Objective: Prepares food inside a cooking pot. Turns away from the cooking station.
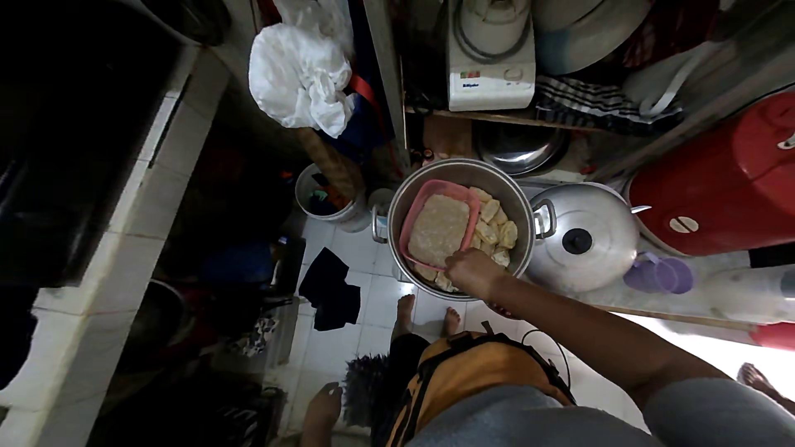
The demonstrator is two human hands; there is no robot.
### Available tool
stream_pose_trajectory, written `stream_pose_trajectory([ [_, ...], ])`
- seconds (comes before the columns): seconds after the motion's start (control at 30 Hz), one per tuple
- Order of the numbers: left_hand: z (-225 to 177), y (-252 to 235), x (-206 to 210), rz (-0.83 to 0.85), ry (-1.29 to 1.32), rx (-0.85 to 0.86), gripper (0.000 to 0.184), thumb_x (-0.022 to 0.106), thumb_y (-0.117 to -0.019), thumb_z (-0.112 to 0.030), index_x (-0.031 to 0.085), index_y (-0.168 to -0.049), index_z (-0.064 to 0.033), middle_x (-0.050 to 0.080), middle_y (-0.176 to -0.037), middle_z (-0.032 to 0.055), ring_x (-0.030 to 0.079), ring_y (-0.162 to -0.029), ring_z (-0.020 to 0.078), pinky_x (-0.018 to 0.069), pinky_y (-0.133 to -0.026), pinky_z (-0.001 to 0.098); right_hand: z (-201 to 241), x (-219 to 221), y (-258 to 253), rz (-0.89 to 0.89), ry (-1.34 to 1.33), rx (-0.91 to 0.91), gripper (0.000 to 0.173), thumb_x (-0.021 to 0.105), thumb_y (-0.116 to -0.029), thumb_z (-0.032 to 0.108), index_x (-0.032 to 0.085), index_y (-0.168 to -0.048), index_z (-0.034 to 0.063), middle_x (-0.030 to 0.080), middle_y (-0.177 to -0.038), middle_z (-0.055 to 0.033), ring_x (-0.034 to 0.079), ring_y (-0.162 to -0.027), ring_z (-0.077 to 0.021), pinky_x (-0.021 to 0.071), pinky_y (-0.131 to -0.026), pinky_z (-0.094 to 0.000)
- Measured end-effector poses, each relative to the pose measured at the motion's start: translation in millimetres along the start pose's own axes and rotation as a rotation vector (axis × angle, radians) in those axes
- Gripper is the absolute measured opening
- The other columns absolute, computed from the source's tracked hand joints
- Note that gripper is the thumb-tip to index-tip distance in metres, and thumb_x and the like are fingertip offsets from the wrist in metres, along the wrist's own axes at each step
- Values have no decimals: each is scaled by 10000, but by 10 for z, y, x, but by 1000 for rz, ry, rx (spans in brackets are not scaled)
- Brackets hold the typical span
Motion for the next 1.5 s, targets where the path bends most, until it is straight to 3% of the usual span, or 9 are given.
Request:
stream_pose_trajectory([
  [0.37,136,61,120,27,72,12,393,452,-1102,-274,618,-1366,-35,617,-1362,249,547,-1323,417,388,-1109,605,-380,35,82,-10,-386,57,226,632,-1001,251,771,-1066,85,721,-1127,-122,673,-1089,-308,517,-958,-571],
  [0.47,202,86,160,30,109,7,388,478,-1092,-262,617,-1361,-19,617,-1357,258,541,-1324,431,383,-1111,617,-525,-147,196,-63,-439,151,153,673,-980,173,783,-1033,82,722,-1095,-129,679,-1032,-310,532,-930,-564],
  [0.63,291,30,232,60,78,6,405,458,-1098,-281,615,-1371,-26,605,-1385,243,527,-1346,417,369,-1130,606,-647,62,164,45,-291,240,296,745,-878,86,765,-1169,134,676,-1280,-131,577,-1274,-365,487,-1024,-602],
  [0.7,267,27,219,50,82,16,402,460,-1098,-278,616,-1365,-21,608,-1374,252,532,-1337,423,375,-1122,605,-603,172,145,128,-285,220,396,750,-890,118,713,-1284,138,632,-1361,-135,526,-1334,-377,449,-1060,-618],
  [0.83,182,61,134,45,114,18,399,465,-1099,-271,603,-1383,-26,601,-1391,240,528,-1348,405,376,-1128,593,-539,173,112,158,-348,221,325,775,-892,249,740,-1166,77,669,-1250,-166,564,-1257,-385,454,-1021,-623],
  [0.97,129,21,99,12,143,30,385,474,-1097,-265,615,-1364,-28,621,-1355,245,547,-1322,415,396,-1104,599,-543,240,96,157,-473,259,448,784,-897,350,701,-1174,8,672,-1191,-212,590,-1199,-400,449,-1026,-616],
  [1.13,121,1,124,38,132,20,395,465,-1100,-281,607,-1381,-42,615,-1362,249,555,-1310,415,399,-1096,603,-468,245,80,162,-323,300,504,737,-906,473,720,-1237,93,638,-1329,-152,491,-1330,-389,381,-1094,-615],
  [1.33,134,0,177,59,124,5,411,450,-1104,-296,606,-1380,-35,621,-1349,252,567,-1291,410,406,-1086,591,-503,282,53,132,-373,289,404,787,-852,351,734,-1149,83,628,-1311,-150,492,-1309,-375,344,-1104,-623],
  [1.5,199,18,186,43,184,3,402,477,-1096,-274,595,-1390,-26,616,-1338,274,587,-1244,435,429,-1048,610,-562,342,39,122,-485,234,396,795,-816,271,717,-1129,41,645,-1264,-170,508,-1269,-407,392,-1047,-640],
])
Point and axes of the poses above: each hand's wrist, its own y-axis away from the middle knuckle, its own x-axis out of the palm, z = x × y, the point moved 7 cm from there along -y, towards the middle knuckle
